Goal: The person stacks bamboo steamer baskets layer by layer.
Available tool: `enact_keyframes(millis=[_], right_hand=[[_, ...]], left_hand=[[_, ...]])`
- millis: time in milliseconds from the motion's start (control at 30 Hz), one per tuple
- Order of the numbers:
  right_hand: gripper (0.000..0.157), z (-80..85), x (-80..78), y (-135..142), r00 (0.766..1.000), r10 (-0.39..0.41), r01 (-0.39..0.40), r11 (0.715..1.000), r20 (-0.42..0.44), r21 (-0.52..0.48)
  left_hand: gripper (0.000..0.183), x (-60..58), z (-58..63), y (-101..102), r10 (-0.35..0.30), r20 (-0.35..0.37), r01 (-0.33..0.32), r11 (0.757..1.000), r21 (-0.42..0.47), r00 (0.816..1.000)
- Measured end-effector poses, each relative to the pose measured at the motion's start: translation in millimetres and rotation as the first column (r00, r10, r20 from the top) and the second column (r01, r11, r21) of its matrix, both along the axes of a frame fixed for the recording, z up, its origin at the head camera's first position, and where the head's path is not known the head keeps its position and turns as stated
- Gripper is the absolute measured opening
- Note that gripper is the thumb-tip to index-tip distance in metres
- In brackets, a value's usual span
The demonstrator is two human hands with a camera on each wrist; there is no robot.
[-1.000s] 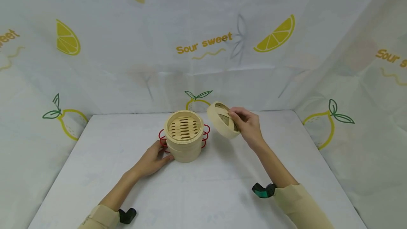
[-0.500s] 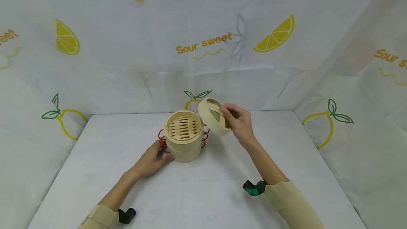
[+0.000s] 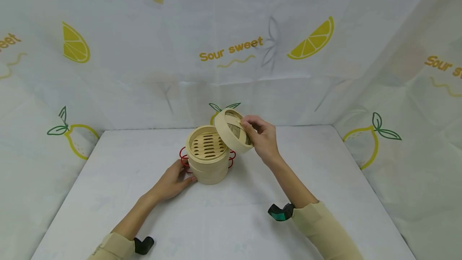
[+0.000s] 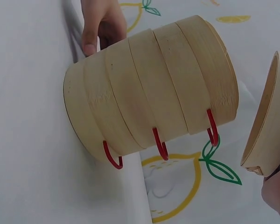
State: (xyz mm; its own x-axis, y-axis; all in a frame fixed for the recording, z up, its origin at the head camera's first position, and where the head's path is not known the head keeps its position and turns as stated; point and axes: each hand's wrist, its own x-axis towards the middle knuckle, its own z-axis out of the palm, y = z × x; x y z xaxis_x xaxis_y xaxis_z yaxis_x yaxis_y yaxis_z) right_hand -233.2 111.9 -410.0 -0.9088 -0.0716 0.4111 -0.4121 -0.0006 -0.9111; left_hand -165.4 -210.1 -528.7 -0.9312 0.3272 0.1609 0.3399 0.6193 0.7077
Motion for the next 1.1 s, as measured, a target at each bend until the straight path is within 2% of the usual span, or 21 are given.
enact_keyframes(millis=[200,400,867,1100], right_hand=[[0.013,1.0,-0.5,-11.5,0.997,0.005,-0.005,1.0,-0.081,0.003],[0.01,5.0,-1.4,-25.2,0.993,0.028,-0.028,1.0,-0.114,0.002],[0.012,8.8,2.7,-48.8,0.994,0.05,-0.049,0.999,-0.102,0.011],[0.011,6.8,1.1,-52.7,0.991,0.054,-0.051,0.998,-0.122,0.024]], left_hand=[[0.054,1.5,1.4,-0.1,-0.003,-0.012,0.003,1.0,0.011,1.0],[0.055,2.6,1.7,-1.4,-0.004,-0.014,0.004,1.0,0.008,1.0],[0.054,1.6,-1.3,-1.1,-0.003,-0.019,0.003,1.0,0.005,1.0],[0.055,-0.1,-2.7,-1.0,-0.006,-0.026,0.006,1.0,0.002,1.0]])
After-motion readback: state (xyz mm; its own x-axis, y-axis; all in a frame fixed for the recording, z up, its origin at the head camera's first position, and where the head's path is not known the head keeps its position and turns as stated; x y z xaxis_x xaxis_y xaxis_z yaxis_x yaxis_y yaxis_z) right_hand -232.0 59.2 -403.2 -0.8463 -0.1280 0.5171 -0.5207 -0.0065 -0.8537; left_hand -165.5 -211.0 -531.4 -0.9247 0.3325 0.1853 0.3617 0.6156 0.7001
